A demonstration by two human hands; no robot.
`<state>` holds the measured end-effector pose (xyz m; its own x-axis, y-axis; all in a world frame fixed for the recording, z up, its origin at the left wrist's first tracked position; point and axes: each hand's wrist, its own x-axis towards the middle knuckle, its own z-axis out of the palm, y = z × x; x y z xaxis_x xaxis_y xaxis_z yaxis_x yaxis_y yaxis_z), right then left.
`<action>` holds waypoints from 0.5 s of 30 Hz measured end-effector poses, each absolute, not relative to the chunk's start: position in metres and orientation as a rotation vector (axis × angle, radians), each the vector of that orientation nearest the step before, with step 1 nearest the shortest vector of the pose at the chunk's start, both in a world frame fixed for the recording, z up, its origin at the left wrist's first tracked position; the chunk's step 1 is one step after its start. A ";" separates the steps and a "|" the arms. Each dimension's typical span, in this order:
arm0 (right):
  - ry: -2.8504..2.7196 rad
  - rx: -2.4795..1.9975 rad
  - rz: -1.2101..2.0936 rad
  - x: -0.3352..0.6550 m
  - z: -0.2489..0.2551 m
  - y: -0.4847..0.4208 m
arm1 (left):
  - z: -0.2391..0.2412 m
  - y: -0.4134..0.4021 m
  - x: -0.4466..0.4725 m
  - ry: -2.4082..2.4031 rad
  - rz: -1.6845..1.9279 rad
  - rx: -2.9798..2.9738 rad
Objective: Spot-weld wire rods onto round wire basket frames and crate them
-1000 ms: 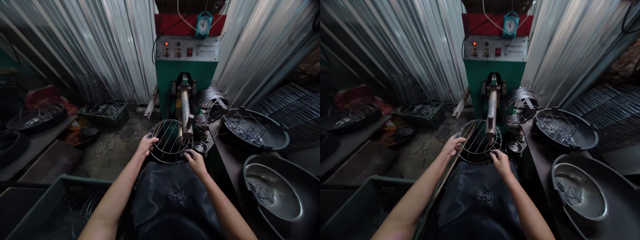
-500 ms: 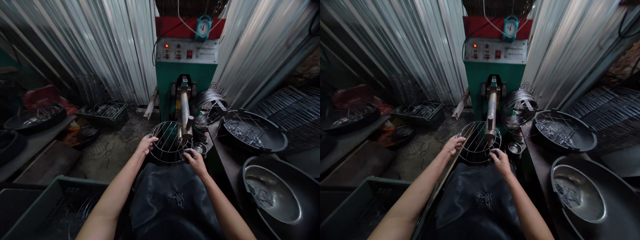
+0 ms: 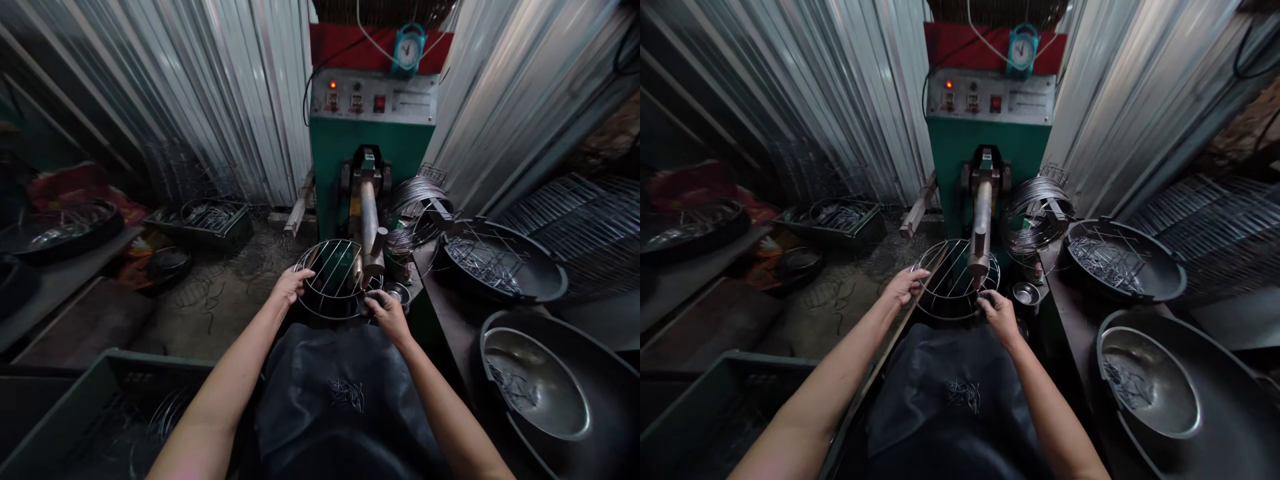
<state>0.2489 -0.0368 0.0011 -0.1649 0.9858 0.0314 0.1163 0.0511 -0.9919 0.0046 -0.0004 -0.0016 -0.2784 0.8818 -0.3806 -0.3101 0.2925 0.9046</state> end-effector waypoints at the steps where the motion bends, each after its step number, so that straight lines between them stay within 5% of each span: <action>1: -1.442 -1.181 1.246 0.248 0.002 -0.036 | -0.002 0.000 0.005 1.407 1.274 0.569; 15: -1.420 -1.181 1.138 0.250 -0.013 -0.040 | 0.002 0.002 0.010 1.444 1.273 0.463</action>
